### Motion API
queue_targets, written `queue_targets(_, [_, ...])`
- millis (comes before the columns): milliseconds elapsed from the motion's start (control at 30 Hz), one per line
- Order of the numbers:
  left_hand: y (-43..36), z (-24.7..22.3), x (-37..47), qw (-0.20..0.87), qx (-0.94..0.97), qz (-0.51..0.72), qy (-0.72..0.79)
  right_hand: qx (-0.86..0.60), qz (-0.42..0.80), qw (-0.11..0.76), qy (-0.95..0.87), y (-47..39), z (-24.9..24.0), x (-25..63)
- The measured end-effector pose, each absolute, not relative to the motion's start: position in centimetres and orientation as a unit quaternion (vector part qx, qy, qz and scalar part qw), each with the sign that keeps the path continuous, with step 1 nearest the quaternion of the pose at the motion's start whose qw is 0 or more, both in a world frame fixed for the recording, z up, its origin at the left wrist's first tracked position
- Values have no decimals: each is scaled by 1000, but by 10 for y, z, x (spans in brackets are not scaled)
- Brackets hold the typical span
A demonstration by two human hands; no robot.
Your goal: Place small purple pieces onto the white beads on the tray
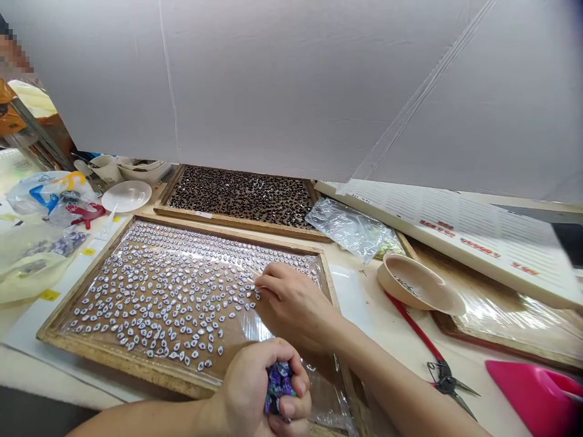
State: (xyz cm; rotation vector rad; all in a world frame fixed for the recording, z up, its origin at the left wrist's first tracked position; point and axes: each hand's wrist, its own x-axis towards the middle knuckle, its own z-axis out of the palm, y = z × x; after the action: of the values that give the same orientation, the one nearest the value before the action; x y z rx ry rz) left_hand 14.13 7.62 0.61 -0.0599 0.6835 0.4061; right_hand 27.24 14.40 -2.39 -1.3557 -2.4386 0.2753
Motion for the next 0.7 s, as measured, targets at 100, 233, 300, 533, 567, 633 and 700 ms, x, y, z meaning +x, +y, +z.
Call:
queue_targets(100, [75, 7, 141, 918, -24, 210, 335, -477, 95, 154, -860, 144, -24, 271])
queue_targets(233, [74, 5, 141, 919, -23, 208, 334, -485, 103, 156, -855, 145, -25, 272])
queue_targets(300, [75, 5, 141, 924, -25, 204, 322, -484, 109, 177, -850, 147, -26, 274])
queue_targets(533, [74, 11, 134, 937, -39, 212, 277, -459, 110, 211, -856, 154, -10, 272])
queue_targets(567, [74, 14, 133, 938, -40, 212, 273, -454, 107, 213, -858, 155, -6, 268])
queue_targets(633, [74, 20, 130, 939, -47, 207, 269, -445, 99, 221, -862, 158, 3, 258])
queue_targets(700, [73, 25, 127, 942, -55, 205, 260, -433, 95, 235, -865, 164, 11, 243])
